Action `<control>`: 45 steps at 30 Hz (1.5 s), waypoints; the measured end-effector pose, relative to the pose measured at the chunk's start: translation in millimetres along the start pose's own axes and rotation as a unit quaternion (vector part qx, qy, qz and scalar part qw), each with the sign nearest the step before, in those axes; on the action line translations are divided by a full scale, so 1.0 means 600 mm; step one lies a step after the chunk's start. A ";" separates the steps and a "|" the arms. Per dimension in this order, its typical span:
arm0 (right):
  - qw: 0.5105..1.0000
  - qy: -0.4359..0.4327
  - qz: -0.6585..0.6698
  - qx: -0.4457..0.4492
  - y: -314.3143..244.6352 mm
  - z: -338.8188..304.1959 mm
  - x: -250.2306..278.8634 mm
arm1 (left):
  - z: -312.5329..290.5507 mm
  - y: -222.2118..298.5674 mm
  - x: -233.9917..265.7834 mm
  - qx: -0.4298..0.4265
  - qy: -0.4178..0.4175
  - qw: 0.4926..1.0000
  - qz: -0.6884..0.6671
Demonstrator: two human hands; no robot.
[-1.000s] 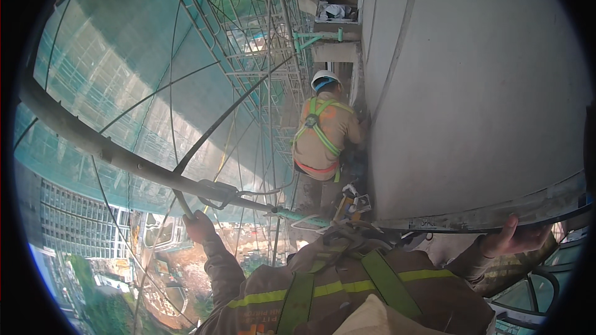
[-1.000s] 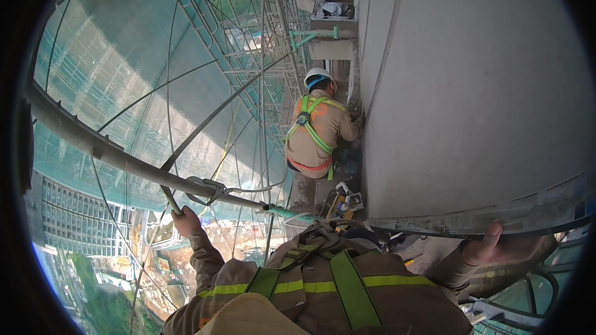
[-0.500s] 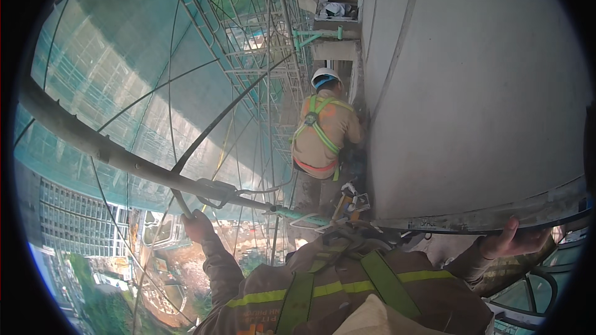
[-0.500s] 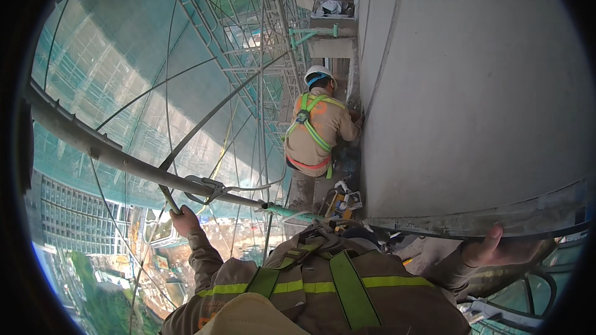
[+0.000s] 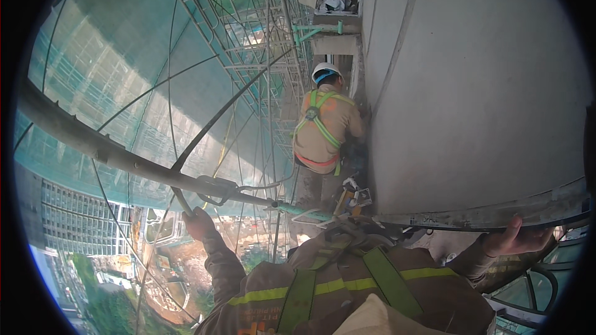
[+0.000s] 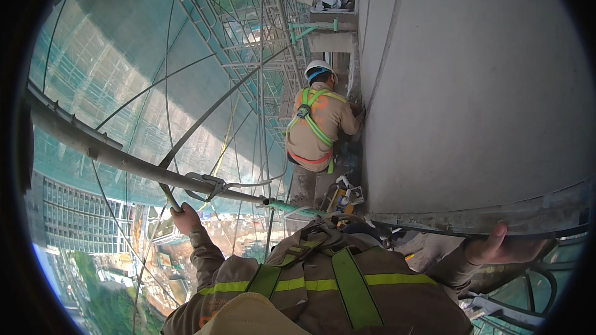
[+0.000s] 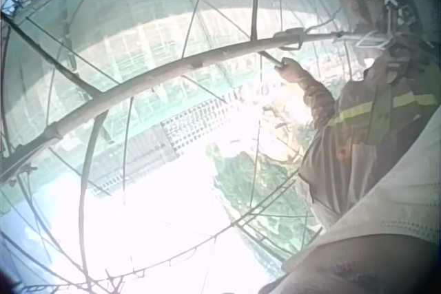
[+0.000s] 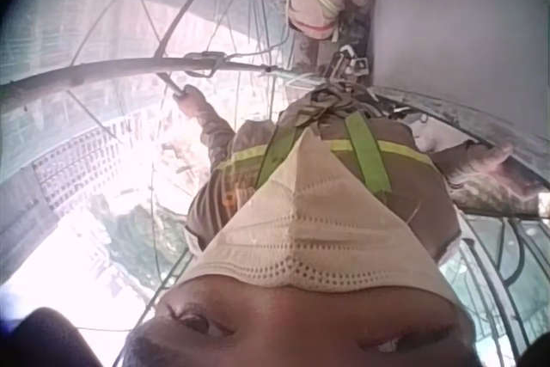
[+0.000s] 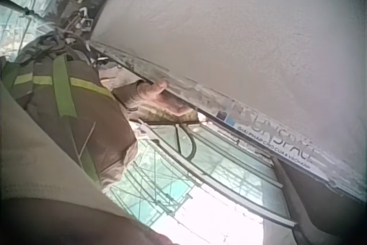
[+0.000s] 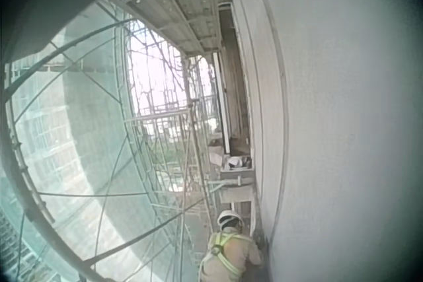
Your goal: Assisting in the assembly and adjustment of scaffolding components on a high-rise building.
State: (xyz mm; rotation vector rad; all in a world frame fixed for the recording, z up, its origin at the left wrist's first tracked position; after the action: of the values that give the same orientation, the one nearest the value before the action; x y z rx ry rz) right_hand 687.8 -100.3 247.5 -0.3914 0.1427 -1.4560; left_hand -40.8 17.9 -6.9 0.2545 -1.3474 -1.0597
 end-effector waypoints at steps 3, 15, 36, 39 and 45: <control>1.000 0.002 0.000 -0.004 -0.006 0.001 -0.002 | -0.003 0.009 0.009 0.000 0.014 1.000 0.002; 0.999 0.046 -0.011 -0.002 -0.004 -0.006 -0.006 | 0.009 -0.004 -0.002 -0.010 -0.001 1.000 -0.011; 0.997 0.075 -0.004 0.019 -0.015 -0.003 -0.007 | 0.014 -0.033 -0.011 -0.042 0.026 0.998 -0.040; 0.998 0.064 -0.004 0.025 -0.024 0.000 -0.014 | 0.008 -0.011 0.000 -0.008 -0.010 1.000 -0.021; 0.998 0.058 0.031 0.021 -0.032 0.006 -0.018 | 0.010 -0.013 0.001 -0.015 -0.013 0.999 -0.031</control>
State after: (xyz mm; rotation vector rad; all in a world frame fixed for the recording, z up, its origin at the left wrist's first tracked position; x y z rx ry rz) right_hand 669.8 -90.3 256.1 -0.2655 0.2148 -1.4180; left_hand -49.7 16.0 -10.3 0.2625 -1.3520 -1.1384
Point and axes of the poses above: each hand's wrist, its own z-axis towards the middle knuckle, its own x-axis out of the back of the hand, y = z × x, the point moved 5 cm from there along z, towards the middle knuckle, and after that the axes turned 14 degrees about -z, right-handed, at the moved point
